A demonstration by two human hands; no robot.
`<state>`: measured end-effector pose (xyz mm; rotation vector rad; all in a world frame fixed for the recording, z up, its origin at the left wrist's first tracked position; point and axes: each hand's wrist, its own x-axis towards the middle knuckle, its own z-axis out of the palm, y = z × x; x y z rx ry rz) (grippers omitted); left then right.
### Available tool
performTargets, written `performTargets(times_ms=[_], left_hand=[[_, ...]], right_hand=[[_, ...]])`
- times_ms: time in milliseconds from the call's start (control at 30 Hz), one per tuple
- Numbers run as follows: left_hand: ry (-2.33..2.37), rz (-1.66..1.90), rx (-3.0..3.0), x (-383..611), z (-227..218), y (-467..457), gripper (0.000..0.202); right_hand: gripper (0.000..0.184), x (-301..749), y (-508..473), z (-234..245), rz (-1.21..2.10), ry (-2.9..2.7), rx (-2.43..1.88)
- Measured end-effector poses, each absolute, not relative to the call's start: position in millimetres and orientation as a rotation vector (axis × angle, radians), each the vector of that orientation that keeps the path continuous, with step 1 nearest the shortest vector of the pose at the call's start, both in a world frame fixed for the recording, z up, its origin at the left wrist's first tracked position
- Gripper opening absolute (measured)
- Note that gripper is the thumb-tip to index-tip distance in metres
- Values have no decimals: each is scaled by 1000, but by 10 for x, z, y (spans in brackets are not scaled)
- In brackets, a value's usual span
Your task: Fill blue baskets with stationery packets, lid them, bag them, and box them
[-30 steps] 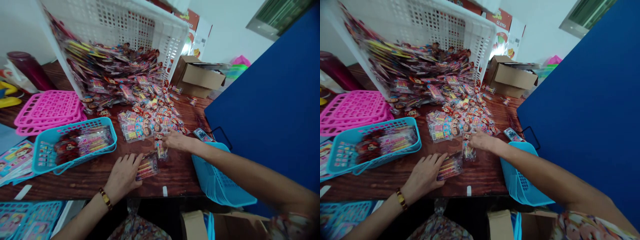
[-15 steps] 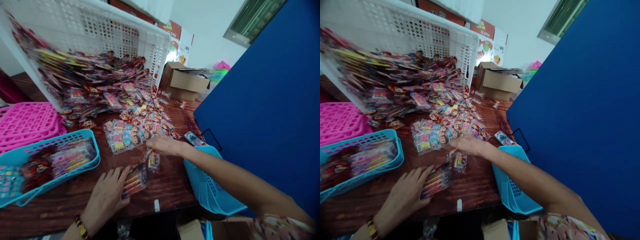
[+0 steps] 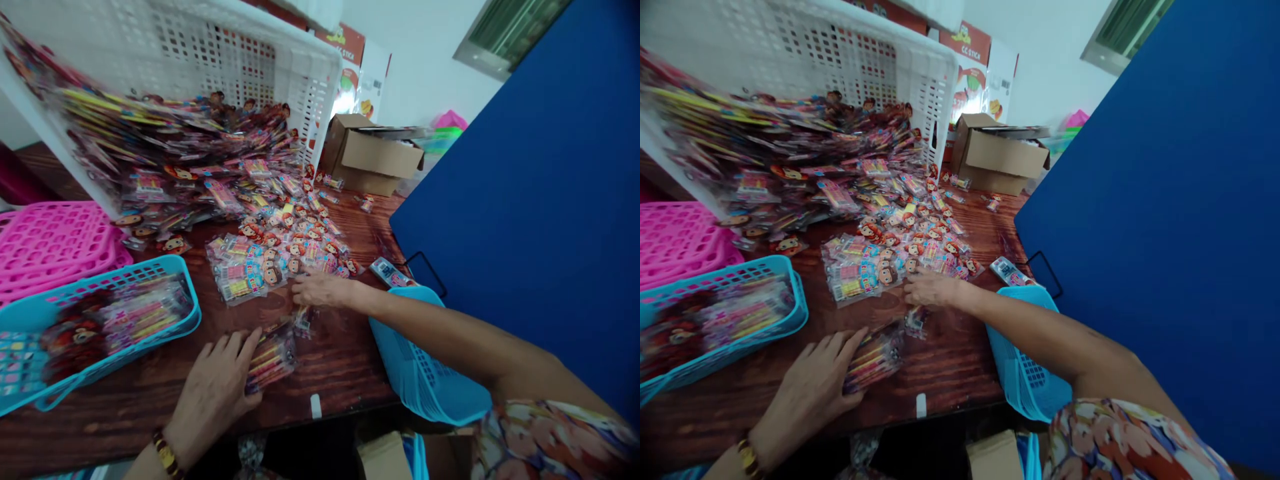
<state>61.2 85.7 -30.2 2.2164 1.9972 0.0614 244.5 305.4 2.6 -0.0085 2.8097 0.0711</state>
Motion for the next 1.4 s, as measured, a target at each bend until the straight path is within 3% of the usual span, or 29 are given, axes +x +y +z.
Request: performTargets(times_ms=[267, 367, 567, 733, 833, 1000, 1200, 1333, 1400], left_hand=[[2006, 77, 2235, 605, -328, 861, 70], [1997, 79, 2238, 608, -325, 863, 70], [2007, 38, 2220, 622, -294, 869, 71], [2024, 33, 2226, 610, -290, 866, 71], [2031, 57, 2257, 606, -303, 859, 70], [2018, 88, 2264, 601, -338, 846, 69], [2024, 96, 2250, 590, -377, 864, 70], [2008, 85, 2231, 589, -376, 882, 71], [2013, 73, 2226, 591, -372, 882, 71]], right_hand=[[28, 2444, 3167, 275, -299, 2780, 408], [36, 2514, 3032, 173, -172, 2661, 252], [24, 2524, 2878, -94, 119, 2820, 133], [15, 2382, 3089, -2, -126, 2819, 142], [20, 2314, 3252, 152, -223, 2962, 454], [8, 2556, 3567, 485, -693, 2936, 933], [19, 3251, 3717, 398, -226, 2570, 958], [35, 3379, 3742, 111, -84, 2481, 790], [35, 3357, 3764, 26, -49, 2453, 739]])
